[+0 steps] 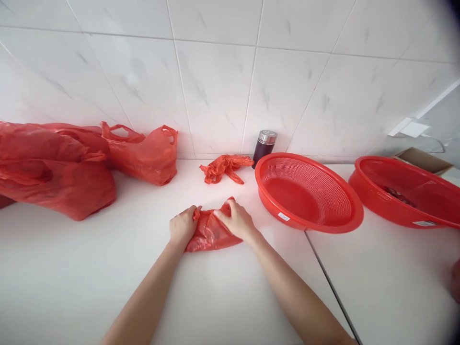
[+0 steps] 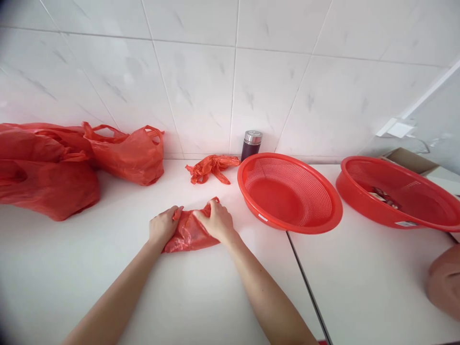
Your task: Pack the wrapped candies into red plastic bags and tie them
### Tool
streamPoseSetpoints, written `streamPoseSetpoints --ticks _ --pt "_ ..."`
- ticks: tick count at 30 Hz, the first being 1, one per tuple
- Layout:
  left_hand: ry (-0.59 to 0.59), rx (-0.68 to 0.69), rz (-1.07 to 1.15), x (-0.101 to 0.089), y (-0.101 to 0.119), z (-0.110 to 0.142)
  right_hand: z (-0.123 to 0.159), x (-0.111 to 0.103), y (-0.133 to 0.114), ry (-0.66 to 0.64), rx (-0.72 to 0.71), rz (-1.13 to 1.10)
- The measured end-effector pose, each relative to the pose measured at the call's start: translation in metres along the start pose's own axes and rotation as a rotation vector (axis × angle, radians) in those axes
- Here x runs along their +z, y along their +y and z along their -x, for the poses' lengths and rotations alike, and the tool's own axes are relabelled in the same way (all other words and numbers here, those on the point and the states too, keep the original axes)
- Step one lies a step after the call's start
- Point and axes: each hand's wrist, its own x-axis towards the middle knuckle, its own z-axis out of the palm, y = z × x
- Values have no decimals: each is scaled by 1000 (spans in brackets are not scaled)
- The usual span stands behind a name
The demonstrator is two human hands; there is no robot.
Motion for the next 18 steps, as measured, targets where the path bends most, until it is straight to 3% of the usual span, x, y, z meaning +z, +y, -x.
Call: streamPoseSetpoints --ticks 7,14,18 --pt "49 42 141 -9 23 24 16 24 2 81 -103 108" --pt "-103 65 211 3 31 26 15 26 3 113 -92 71" --pt "-144 28 275 -3 29 24 19 18 3 105 -112 -60"
